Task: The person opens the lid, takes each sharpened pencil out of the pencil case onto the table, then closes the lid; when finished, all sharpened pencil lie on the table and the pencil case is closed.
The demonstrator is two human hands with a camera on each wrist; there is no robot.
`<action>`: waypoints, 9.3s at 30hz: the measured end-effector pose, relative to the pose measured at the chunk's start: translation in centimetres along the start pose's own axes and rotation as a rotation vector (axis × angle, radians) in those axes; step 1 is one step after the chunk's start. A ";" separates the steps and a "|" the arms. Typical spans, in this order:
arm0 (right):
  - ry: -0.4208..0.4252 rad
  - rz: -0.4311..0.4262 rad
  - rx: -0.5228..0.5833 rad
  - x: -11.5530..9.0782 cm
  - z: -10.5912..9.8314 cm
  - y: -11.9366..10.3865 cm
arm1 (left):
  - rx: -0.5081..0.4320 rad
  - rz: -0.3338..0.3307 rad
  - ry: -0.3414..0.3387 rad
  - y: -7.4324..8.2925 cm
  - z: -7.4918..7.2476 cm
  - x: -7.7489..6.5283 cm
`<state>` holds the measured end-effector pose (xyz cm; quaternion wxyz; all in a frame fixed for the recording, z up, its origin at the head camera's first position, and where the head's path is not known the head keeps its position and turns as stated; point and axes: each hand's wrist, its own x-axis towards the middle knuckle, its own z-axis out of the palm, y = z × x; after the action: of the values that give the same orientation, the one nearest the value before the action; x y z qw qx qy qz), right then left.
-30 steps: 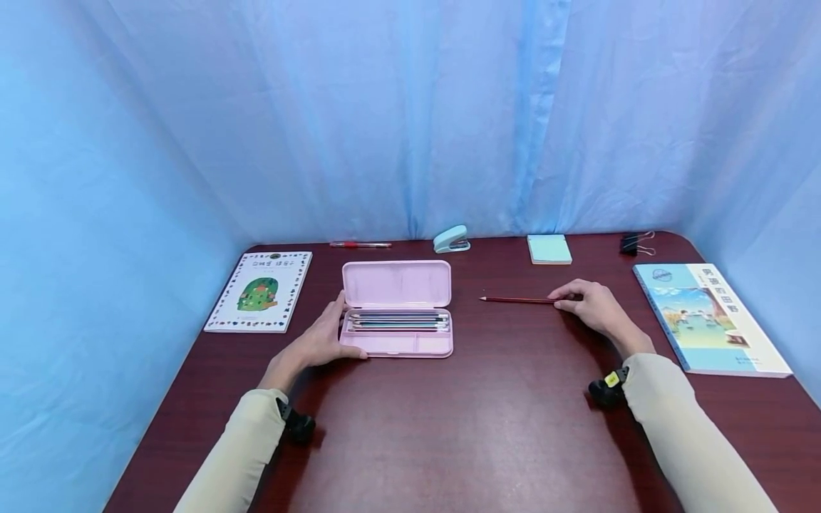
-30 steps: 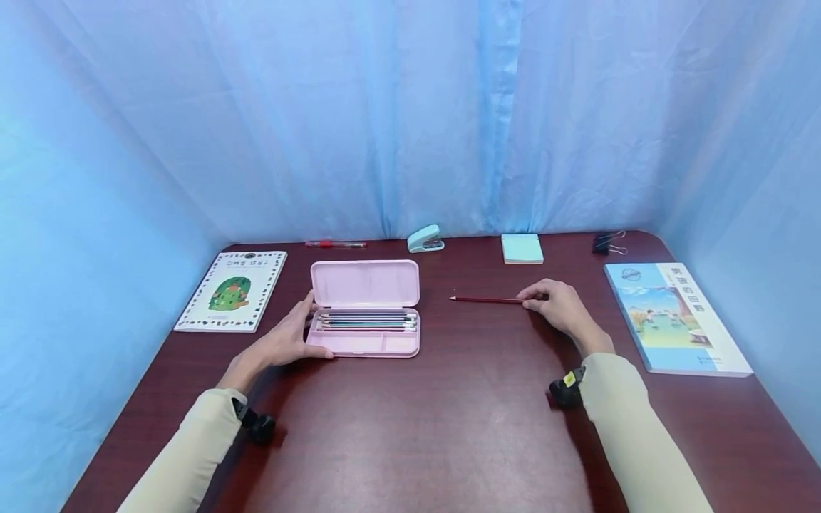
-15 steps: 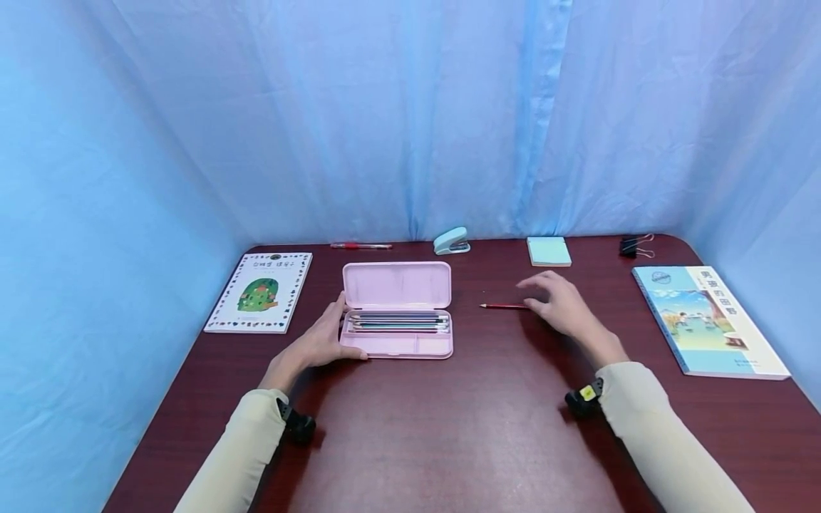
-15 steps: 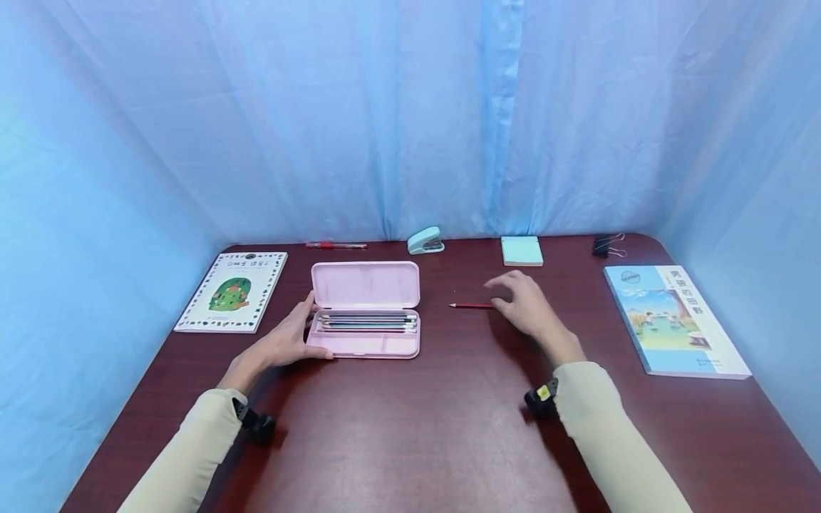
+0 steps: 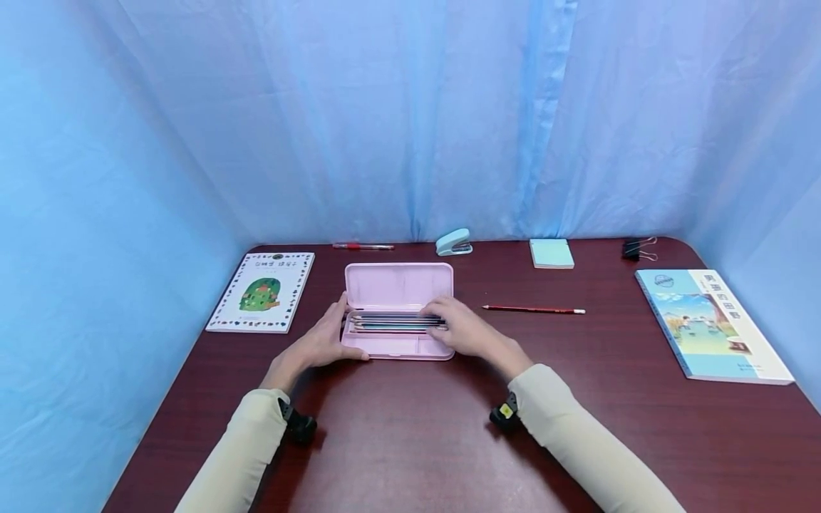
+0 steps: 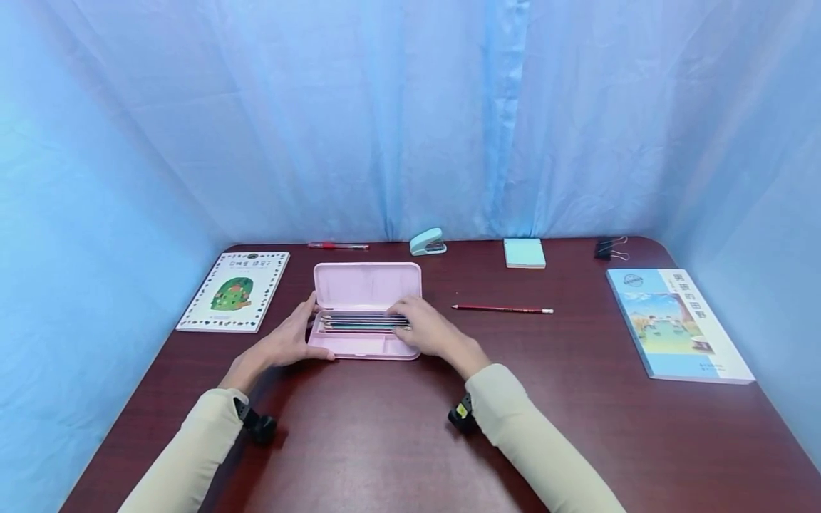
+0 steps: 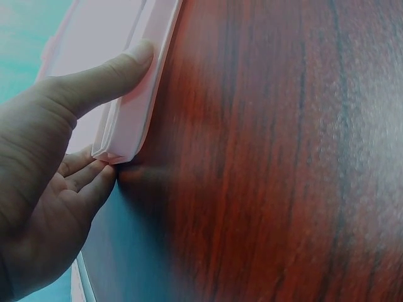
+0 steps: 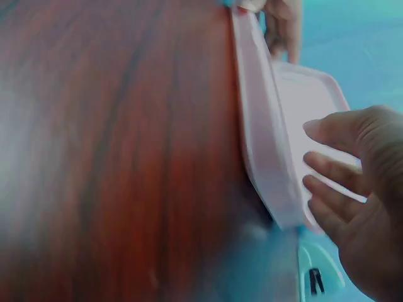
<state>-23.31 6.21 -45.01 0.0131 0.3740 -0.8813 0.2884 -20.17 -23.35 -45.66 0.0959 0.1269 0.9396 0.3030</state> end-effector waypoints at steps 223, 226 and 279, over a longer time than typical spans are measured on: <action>-0.011 0.020 -0.005 -0.7 1.2 -1.2 | -0.004 0.027 0.018 -0.1 0.2 -0.2; -0.032 0.015 -0.061 -0.3 1.4 -1.5 | -0.007 0.029 0.017 -0.1 0.1 -0.2; 0.181 0.330 0.053 -12.3 -6.6 6.9 | -0.023 0.026 0.021 -0.2 0.3 -0.2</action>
<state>-20.35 21.47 -45.86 0.0350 0.1971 -0.9181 0.3420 -19.92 -23.43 -46.05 0.0835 0.1346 0.9354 0.3161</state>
